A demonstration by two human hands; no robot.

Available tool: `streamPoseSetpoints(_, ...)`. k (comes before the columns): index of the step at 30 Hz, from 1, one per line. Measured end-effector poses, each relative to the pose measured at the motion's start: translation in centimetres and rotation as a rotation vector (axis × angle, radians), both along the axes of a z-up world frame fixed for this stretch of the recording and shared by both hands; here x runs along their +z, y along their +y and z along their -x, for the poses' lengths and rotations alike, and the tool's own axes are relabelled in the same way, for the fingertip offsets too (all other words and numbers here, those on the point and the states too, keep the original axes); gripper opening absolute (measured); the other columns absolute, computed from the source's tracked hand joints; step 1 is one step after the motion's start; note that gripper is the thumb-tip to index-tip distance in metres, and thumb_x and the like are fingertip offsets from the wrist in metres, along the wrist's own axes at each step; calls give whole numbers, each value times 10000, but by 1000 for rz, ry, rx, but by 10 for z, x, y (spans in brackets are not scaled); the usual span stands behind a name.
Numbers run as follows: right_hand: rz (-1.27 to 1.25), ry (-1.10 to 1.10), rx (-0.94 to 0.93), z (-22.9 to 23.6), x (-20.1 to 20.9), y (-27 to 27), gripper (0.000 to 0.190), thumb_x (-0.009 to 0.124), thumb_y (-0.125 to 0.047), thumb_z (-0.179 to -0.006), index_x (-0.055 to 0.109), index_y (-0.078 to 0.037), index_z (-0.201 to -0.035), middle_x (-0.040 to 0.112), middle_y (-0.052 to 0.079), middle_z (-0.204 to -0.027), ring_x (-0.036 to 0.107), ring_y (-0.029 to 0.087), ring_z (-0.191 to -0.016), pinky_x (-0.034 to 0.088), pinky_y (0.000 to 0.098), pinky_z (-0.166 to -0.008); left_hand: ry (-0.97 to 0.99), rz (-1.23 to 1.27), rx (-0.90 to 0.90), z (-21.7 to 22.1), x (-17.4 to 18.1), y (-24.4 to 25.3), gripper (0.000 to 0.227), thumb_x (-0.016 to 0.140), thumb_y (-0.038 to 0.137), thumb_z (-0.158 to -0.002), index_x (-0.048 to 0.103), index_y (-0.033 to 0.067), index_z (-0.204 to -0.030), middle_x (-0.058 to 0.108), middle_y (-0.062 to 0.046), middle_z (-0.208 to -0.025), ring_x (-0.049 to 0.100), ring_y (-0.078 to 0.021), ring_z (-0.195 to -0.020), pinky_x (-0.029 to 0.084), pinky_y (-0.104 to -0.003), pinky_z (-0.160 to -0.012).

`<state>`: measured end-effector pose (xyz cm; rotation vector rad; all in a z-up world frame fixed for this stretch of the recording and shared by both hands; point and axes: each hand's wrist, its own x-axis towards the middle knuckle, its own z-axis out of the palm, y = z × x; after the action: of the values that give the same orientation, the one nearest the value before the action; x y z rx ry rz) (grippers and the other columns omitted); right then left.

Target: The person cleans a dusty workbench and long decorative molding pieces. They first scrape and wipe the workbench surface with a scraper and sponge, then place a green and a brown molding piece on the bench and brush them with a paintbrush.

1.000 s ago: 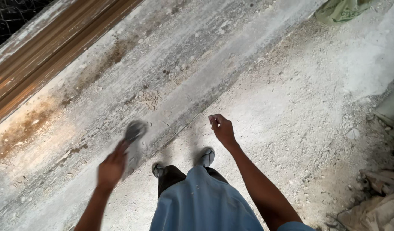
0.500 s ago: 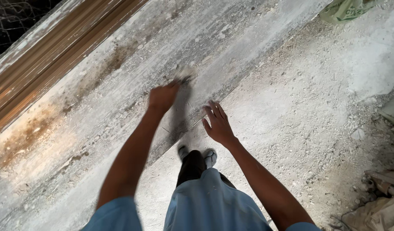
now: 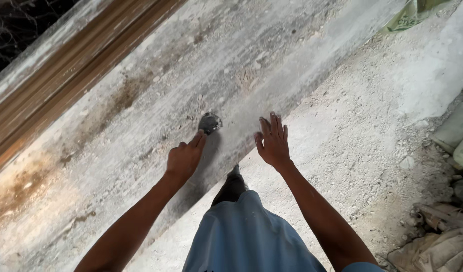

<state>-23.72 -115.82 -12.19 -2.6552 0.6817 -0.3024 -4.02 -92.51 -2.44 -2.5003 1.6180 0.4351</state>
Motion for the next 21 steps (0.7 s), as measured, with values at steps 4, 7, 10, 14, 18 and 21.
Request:
streamPoseSetpoints(4,58,83,-1,-15,1,-13,566,519,-334,-1025,447,-125,-1545,290,239,-1641,231,461,-1538,204,740,-1165,47,85,-11,-31,-40,-114,366,554,106,-1004,554,122,-1369,632,-88,-1345,744,-358,-795,603,-488,-629)
streamPoseSetpoints(7,98,131,22,-22,1,-29,563,525,-356,-1022,450,-170,-1548,282,218,-1644,223,469,-1528,192,755,-1144,57,269,-13,-43,-62,-239,208,578,87,-958,634,60,-1157,702,-113,-1173,751,-335,-805,601,-474,-636)
streamPoseSetpoints(10,103,180,28,-29,-4,-50,531,518,-373,-1030,453,-214,-1532,275,189,-1667,207,482,-1539,184,752,-1154,33,298,-37,-43,-56,-294,151,600,94,-958,668,66,-1090,697,-133,-1206,751,-309,-853,605,-459,-676)
streamPoseSetpoints(14,101,178,27,-35,-15,-99,529,468,-375,-1042,464,-212,-1545,251,217,-1657,169,519,-1529,154,757,-1169,56,227,-49,-34,-22,-241,396,634,47,-889,598,46,-1284,603,-126,-1377,752,-326,-744,606,-435,-574)
streamPoseSetpoints(18,157,88,62,-32,-25,-151,516,436,-388,-1076,496,-206,-1556,265,200,-1688,155,518,-1538,128,763,-1166,39,42,-75,-44,-5,-158,768,648,-10,-752,432,95,-1482,444,-121,-1606,733,-367,-790,603,-391,-417)
streamPoseSetpoints(21,206,48,87,-30,-29,-189,491,443,-386,-1085,532,-233,-1542,296,174,-1680,156,504,-1550,113,770,-1169,-44,37,-102,-58,-19,-184,612,617,22,-839,452,115,-1421,492,-101,-1546,729,-339,-729,596,-423,-458)
